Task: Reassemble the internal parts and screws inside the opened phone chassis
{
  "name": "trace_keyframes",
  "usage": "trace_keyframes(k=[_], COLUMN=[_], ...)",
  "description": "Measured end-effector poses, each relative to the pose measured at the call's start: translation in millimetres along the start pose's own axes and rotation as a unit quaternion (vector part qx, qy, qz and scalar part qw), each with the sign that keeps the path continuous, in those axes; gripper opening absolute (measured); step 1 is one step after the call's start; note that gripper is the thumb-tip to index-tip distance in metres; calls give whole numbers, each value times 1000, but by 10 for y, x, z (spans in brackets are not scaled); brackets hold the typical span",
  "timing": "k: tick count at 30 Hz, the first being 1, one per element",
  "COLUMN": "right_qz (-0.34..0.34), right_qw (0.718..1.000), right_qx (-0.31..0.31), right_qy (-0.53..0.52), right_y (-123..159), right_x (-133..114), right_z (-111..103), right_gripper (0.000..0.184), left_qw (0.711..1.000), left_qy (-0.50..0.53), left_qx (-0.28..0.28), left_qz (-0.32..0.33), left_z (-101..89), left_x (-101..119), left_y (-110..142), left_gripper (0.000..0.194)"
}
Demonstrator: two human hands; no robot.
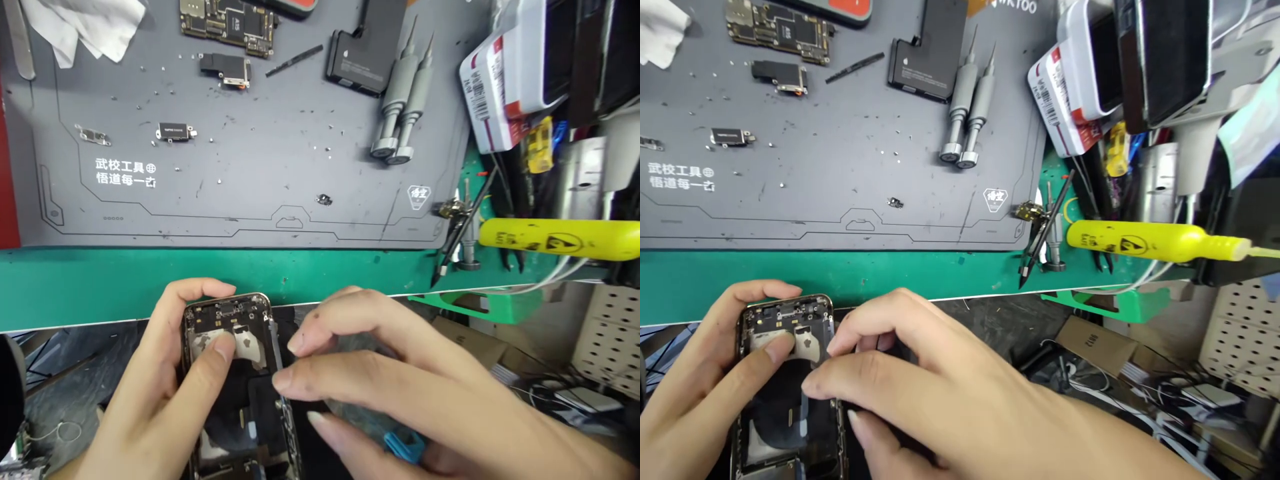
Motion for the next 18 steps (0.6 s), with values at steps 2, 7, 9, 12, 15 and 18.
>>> trace_keyframes(k=[2, 7, 9, 12, 15, 18], right_qz=[5, 6, 9, 8, 19, 8], right_qw=[999, 997, 997, 996, 997, 998], right_qx=[-14, 55, 75, 87, 81, 60], right_qy=[-40, -59, -28, 5, 12, 16], right_y=[-11, -40, -28, -10, -16, -16], right_x=[7, 28, 13, -40, -56, -57], right_z=[65, 180, 219, 223, 157, 64], right_gripper=[42, 38, 35, 33, 31, 28], left_qw=[1000, 1000, 1000, 1000, 1000, 999], left_qy=[-13, 4, 14, 7, 0, 1], left_qx=[11, 11, 13, 27, 27, 31], left_qz=[6, -1, 1, 10, 10, 8], left_z=[-35, 4, 25, 21, 19, 3], left_x=[7, 34, 51, 76, 87, 89], left_y=[-9, -44, -69, -107, -129, -137], left_gripper=[17, 15, 16, 16, 15, 15])
Point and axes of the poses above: each hand's wrist, its own y-axis away from the middle knuckle, its own z-axis out of the palm, x = y × z, the point moved 8 cm from there along -y, towards the middle knuckle, and after that the axes turned 8 degrees about z, right-handed, at the moved point
